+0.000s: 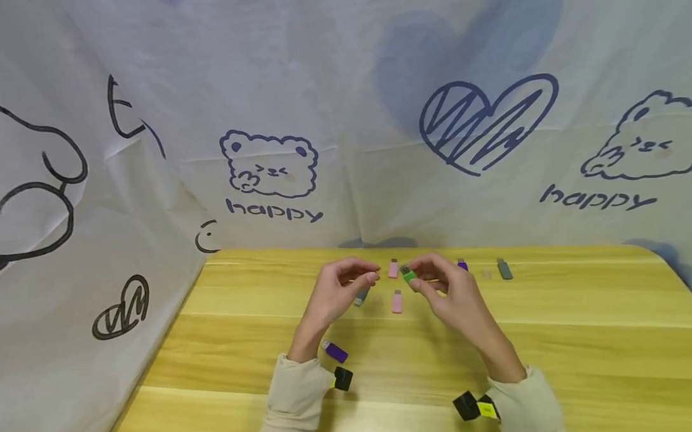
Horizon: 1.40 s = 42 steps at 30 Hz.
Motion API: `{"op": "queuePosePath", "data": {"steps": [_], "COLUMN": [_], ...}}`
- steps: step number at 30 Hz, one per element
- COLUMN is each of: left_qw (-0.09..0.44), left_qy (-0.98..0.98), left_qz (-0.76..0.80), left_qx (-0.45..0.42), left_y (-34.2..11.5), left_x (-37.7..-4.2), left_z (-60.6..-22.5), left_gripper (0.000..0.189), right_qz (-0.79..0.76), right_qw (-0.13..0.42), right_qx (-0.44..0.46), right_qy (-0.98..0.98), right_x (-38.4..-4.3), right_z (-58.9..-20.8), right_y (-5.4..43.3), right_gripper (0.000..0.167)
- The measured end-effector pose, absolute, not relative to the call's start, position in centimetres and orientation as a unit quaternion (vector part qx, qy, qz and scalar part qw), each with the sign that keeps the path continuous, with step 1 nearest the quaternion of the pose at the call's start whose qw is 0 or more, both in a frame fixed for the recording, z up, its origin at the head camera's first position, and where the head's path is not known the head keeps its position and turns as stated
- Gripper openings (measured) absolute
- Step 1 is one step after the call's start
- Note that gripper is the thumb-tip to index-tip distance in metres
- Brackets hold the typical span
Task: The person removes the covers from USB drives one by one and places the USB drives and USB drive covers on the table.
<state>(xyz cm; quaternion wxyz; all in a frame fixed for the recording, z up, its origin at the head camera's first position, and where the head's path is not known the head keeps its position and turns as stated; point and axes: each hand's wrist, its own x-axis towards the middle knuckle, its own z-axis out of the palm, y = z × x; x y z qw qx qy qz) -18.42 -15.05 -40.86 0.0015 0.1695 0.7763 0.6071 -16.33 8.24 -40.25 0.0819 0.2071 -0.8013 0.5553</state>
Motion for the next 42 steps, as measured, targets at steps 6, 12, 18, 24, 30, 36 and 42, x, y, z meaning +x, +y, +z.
{"op": "queuePosePath", "data": {"steps": [6,12,18,24,30,36,42], "left_qw": [0.0,0.006,0.006,-0.001,-0.004,-0.007,-0.018], "left_qy": [0.755,0.728,0.707,0.694,0.691,0.698,0.706], "left_qz": [0.63,0.663,0.689,0.703,0.708,0.702,0.696], "left_qx": [0.185,0.171,0.159,0.153,0.149,0.14,0.132], "left_y": [-14.1,-13.7,-13.5,-13.3,-13.1,-12.9,-13.3], "left_x": [-18.3,-18.2,-18.0,-17.9,-17.9,-17.9,-17.9], "left_z": [-41.0,-41.1,-41.0,-41.0,-41.0,-41.0,-40.8], "left_gripper": [0.018,0.017,0.018,0.018,0.018,0.018,0.017], "right_qz": [0.579,0.603,0.618,0.621,0.623,0.614,0.608], "right_qw": [0.082,0.098,0.112,0.117,0.116,0.121,0.117], "right_qx": [0.189,0.199,0.204,0.191,0.179,0.181,0.188], "right_qy": [-0.789,-0.766,-0.751,-0.751,-0.752,-0.759,-0.763], "right_x": [-16.6,-16.5,-16.3,-16.2,-16.1,-16.0,-16.0], "right_z": [-41.2,-41.7,-41.9,-41.9,-41.9,-41.9,-41.8], "right_y": [8.1,7.3,6.6,6.4,6.3,6.5,6.3], "right_gripper": [0.019,0.019,0.02,0.019,0.018,0.016,0.016]}}
